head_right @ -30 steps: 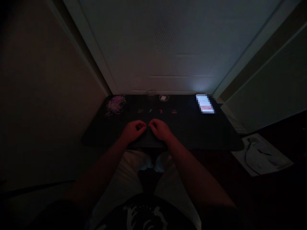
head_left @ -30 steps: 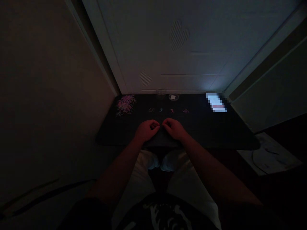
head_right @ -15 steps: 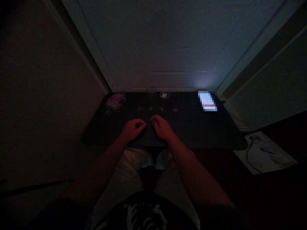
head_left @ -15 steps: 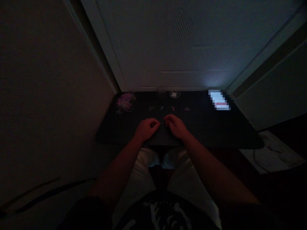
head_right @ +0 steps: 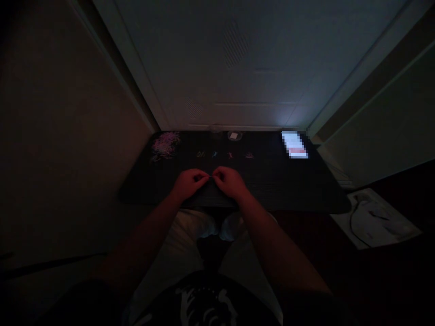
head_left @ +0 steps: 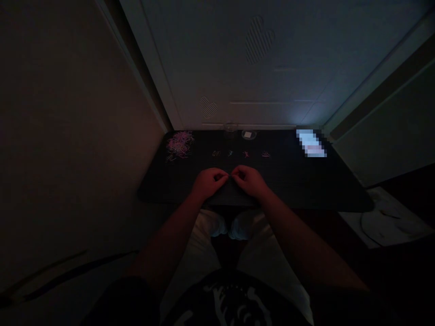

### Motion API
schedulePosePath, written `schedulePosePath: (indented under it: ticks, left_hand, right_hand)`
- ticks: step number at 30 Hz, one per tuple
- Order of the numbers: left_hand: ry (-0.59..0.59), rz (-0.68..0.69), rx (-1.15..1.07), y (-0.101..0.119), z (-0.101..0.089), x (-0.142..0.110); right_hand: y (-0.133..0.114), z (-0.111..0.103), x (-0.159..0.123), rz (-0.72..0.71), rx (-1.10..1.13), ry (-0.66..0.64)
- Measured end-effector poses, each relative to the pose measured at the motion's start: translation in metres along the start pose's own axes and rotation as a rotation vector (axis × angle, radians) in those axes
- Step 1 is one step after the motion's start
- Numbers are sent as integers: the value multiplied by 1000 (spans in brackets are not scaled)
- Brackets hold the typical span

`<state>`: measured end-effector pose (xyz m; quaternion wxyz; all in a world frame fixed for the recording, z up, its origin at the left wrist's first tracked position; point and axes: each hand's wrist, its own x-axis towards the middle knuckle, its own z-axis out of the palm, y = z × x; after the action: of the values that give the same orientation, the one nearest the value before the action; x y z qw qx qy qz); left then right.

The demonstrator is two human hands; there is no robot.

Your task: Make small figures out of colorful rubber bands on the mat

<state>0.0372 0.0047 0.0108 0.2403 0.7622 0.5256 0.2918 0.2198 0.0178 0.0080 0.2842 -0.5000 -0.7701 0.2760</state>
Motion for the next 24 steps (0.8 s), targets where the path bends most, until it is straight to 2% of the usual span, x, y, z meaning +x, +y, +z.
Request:
schedulePosePath:
  ticks: [10,24]
  left_hand:
    - [32,-44,-27,2,1,-2]
    - [19,-35,-15,2,1,-2]
  right_hand:
    - [1,1,-1,-4,10,10]
    - [1,0,-2,-20,32,16]
